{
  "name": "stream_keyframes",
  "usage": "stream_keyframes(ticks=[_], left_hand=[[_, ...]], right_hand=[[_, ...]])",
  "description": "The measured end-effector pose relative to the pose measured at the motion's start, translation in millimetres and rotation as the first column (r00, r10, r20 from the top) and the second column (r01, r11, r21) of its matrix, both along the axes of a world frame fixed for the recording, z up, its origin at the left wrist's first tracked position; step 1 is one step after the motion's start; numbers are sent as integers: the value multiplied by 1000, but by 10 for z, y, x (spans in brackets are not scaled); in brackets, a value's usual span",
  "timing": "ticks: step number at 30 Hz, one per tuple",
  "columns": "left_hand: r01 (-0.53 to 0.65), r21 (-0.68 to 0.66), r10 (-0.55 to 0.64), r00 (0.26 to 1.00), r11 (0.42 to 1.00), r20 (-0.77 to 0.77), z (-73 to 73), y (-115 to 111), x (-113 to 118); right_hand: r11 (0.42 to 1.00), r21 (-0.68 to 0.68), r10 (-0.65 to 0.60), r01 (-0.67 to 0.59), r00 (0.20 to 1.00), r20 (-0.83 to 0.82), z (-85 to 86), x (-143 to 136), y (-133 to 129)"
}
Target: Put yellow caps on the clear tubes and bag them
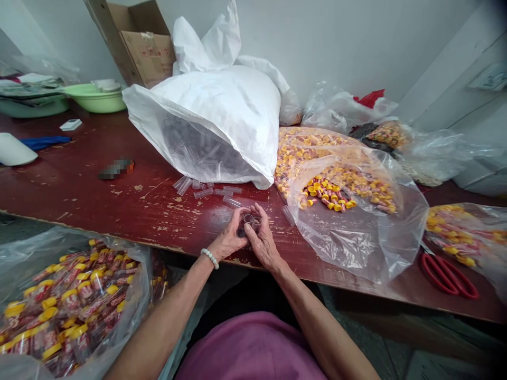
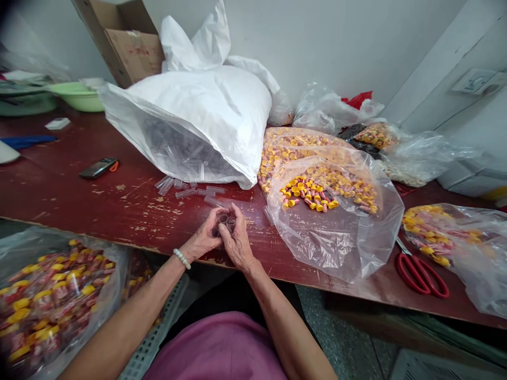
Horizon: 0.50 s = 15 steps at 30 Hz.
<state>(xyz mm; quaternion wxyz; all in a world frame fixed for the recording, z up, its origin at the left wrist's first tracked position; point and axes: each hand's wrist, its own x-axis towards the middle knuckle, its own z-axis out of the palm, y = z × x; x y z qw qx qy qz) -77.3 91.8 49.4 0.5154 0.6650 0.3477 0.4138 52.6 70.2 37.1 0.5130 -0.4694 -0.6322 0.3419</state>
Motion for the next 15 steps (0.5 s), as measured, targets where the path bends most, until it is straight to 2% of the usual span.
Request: stream_keyframes(ticks=[3,6,8,9,11,13,15], left_hand=[[-143,105,146,989,984,-18,-35,-23,106],[-190,129,203,974,973,-97,-43,-18,201],[-230,126,247,958,965,-143,-32,-9,234],[-253,127,272,949,959,-158,-22,-6,242],[-270,127,290,939,954,-185,-1,-9,245],[-251,138,276,938,958,-209,21,-24,240],[-226,143,254,939,964,-232,33,-42,235]], right_hand=[[998,-38,58,-53,988,145,15,53,-2],[994,-57,102,-88,942,320,61,144,-20],[995,-44,97,-87,919,381,98,233,-16],[998,-17,57,-54,916,397,113,292,0],[992,61,-128,112,891,435,132,441,60],[940,122,-335,319,794,507,136,614,144],[891,135,-425,434,689,587,140,764,216]])
